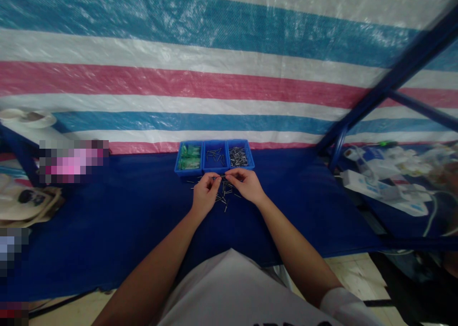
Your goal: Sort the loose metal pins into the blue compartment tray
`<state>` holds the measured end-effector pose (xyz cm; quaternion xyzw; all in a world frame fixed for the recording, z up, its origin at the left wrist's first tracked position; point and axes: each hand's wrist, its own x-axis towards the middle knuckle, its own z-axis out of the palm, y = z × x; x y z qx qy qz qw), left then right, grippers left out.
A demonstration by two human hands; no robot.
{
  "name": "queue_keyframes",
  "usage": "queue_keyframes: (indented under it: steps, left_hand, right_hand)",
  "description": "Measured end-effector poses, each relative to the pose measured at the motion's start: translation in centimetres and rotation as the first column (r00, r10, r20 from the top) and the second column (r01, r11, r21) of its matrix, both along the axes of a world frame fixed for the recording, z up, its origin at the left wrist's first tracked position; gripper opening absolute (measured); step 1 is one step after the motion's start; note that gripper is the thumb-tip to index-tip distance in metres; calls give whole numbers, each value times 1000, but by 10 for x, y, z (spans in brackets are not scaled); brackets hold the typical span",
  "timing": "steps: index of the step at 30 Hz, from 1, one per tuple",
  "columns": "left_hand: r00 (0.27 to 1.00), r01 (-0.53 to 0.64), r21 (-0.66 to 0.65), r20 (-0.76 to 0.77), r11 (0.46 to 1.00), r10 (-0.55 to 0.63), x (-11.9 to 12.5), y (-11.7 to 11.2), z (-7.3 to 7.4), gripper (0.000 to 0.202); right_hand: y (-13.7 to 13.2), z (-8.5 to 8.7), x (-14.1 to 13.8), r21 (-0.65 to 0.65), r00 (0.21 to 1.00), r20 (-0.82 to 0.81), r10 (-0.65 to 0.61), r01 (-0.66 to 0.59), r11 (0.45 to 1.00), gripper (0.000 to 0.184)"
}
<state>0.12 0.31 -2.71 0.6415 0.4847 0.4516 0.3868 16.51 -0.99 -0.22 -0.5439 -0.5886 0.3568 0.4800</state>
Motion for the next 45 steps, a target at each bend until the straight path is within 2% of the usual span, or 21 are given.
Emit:
queue_keyframes:
  steps: [9,25,36,45]
  left_hand:
    - [998,4,7,-56,1000,-3,-1,1,-1,27]
    - [999,20,-11,-48,1000,-21,-2,-1,1,36]
    - [999,13,-17,38,1000,-12,-1,0,-2,31]
    - [1000,8,-13,-17,1000,-8,-1,-1,-1,31]
  right_hand:
    - [-1,1,0,15,1000,13,18,-18,1000,19]
    - [-2,1,-2,22,998,57,34,-36,999,20]
    - [-3,2,-2,36,997,62,38,-40,999,19]
    - [-2,1,-3,26,996,85,37,-40,999,18]
